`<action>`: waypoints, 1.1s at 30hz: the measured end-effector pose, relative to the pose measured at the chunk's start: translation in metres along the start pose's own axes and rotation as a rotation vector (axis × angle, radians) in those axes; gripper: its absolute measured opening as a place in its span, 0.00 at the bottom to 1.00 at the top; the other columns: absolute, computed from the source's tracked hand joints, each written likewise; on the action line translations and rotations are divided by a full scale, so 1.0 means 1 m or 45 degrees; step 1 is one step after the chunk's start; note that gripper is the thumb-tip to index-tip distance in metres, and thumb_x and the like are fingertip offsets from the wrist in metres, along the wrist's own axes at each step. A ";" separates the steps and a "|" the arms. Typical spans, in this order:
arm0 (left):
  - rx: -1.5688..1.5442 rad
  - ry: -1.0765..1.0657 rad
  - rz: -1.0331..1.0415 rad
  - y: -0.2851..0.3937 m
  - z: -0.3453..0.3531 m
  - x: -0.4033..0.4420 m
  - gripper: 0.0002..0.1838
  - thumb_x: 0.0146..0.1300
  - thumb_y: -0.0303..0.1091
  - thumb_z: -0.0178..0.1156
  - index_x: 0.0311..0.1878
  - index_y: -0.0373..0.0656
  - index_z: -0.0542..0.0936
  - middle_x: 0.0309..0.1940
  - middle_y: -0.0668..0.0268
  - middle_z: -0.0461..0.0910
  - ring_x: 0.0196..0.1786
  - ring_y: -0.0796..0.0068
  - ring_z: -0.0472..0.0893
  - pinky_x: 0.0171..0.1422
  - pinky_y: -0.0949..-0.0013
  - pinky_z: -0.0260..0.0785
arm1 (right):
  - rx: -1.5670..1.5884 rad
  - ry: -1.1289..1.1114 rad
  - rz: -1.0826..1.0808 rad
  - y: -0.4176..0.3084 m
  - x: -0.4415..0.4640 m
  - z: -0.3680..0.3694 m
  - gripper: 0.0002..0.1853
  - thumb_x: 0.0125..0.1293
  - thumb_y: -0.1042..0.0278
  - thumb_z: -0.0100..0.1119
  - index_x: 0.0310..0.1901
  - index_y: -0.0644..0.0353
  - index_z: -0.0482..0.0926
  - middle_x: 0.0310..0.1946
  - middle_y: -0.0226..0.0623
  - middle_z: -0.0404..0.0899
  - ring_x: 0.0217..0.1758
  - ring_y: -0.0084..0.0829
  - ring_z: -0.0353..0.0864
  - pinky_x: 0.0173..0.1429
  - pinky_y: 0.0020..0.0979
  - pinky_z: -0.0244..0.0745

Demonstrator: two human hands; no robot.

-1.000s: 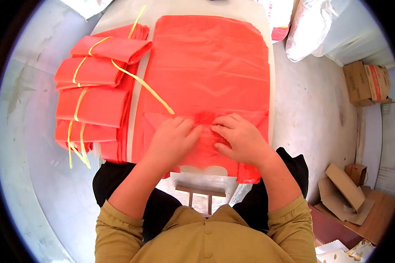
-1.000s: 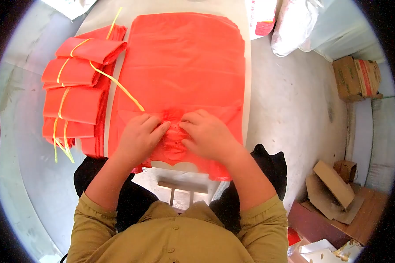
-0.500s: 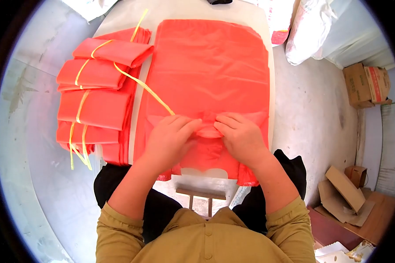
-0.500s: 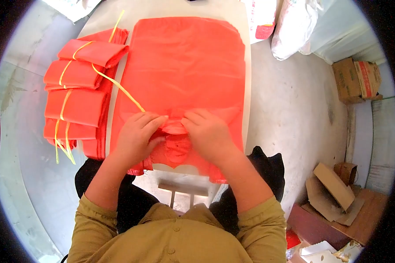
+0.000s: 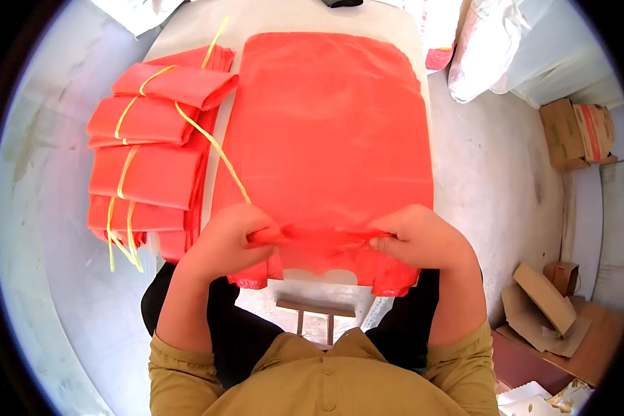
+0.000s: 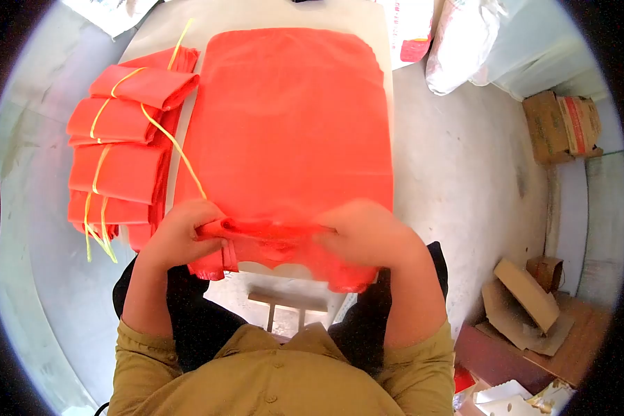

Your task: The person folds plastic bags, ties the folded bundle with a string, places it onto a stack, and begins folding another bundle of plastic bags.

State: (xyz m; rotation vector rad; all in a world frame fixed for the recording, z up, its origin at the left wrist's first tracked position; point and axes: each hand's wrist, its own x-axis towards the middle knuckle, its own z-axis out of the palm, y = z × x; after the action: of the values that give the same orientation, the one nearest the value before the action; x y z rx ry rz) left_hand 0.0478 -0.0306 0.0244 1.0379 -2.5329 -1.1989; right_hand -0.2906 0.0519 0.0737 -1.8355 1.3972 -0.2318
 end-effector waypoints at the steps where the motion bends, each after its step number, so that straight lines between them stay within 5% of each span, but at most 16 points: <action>1: -0.118 0.012 -0.047 0.001 0.003 -0.001 0.17 0.55 0.30 0.77 0.46 0.38 0.85 0.39 0.58 0.85 0.48 0.60 0.85 0.52 0.58 0.76 | 0.079 -0.002 -0.034 0.003 0.001 -0.004 0.07 0.68 0.70 0.66 0.40 0.66 0.83 0.31 0.54 0.79 0.32 0.46 0.79 0.39 0.41 0.74; 4: -0.390 0.077 -0.232 0.004 0.011 0.000 0.11 0.64 0.31 0.73 0.44 0.35 0.84 0.31 0.61 0.81 0.37 0.69 0.81 0.43 0.63 0.74 | 0.169 -0.050 0.008 0.016 0.016 -0.013 0.09 0.70 0.69 0.65 0.37 0.67 0.80 0.27 0.51 0.75 0.28 0.42 0.73 0.37 0.41 0.72; 7: -0.442 0.172 -0.464 0.003 0.018 0.008 0.10 0.71 0.32 0.68 0.40 0.33 0.83 0.25 0.65 0.76 0.30 0.76 0.74 0.37 0.65 0.70 | 0.136 -0.040 0.311 0.028 0.033 -0.015 0.14 0.70 0.62 0.62 0.43 0.67 0.83 0.35 0.55 0.83 0.37 0.52 0.81 0.44 0.46 0.77; 9: -0.393 0.210 -0.560 0.000 0.019 0.013 0.11 0.73 0.34 0.66 0.40 0.33 0.84 0.23 0.68 0.74 0.29 0.78 0.73 0.36 0.64 0.68 | 0.146 0.040 0.341 0.032 0.043 -0.014 0.14 0.69 0.60 0.63 0.43 0.66 0.83 0.37 0.53 0.84 0.38 0.50 0.83 0.45 0.45 0.77; 14: -0.309 0.358 -0.531 -0.001 0.028 0.021 0.16 0.73 0.38 0.65 0.35 0.33 0.83 0.20 0.62 0.74 0.26 0.73 0.74 0.34 0.61 0.67 | -0.026 0.246 0.359 0.045 0.053 0.001 0.15 0.69 0.58 0.64 0.44 0.64 0.86 0.39 0.51 0.86 0.43 0.50 0.85 0.50 0.43 0.79; 17: -0.239 0.357 -0.540 -0.004 0.027 0.023 0.18 0.74 0.40 0.64 0.34 0.33 0.82 0.20 0.56 0.74 0.25 0.66 0.75 0.34 0.59 0.67 | 0.084 0.366 0.330 0.046 0.048 0.005 0.15 0.70 0.62 0.67 0.49 0.66 0.86 0.38 0.43 0.88 0.45 0.37 0.88 0.52 0.36 0.80; 23: -0.182 0.297 -0.639 0.001 0.022 0.028 0.20 0.75 0.42 0.63 0.37 0.31 0.83 0.23 0.53 0.79 0.28 0.63 0.80 0.37 0.57 0.70 | 0.251 0.342 0.481 0.053 0.015 -0.011 0.21 0.72 0.66 0.66 0.63 0.64 0.80 0.51 0.38 0.87 0.53 0.30 0.85 0.60 0.34 0.79; 27: -0.130 0.362 -0.595 0.000 0.025 0.027 0.21 0.74 0.43 0.63 0.33 0.32 0.82 0.22 0.51 0.76 0.27 0.57 0.79 0.36 0.54 0.69 | 0.388 0.330 0.504 0.075 0.000 -0.008 0.25 0.70 0.65 0.66 0.67 0.62 0.78 0.58 0.47 0.86 0.59 0.39 0.86 0.65 0.38 0.79; 33: -0.296 0.347 -0.639 0.000 0.021 0.028 0.18 0.78 0.40 0.62 0.40 0.31 0.84 0.25 0.61 0.80 0.30 0.69 0.79 0.39 0.61 0.72 | 0.149 0.622 0.200 0.064 -0.007 -0.002 0.19 0.67 0.67 0.69 0.57 0.64 0.81 0.50 0.46 0.84 0.56 0.44 0.85 0.63 0.39 0.79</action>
State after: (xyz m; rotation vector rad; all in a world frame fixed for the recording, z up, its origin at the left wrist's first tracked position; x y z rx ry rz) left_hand 0.0182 -0.0357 0.0055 1.6985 -1.9312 -1.3107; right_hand -0.3413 0.0526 0.0336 -1.6242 1.8060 -0.7017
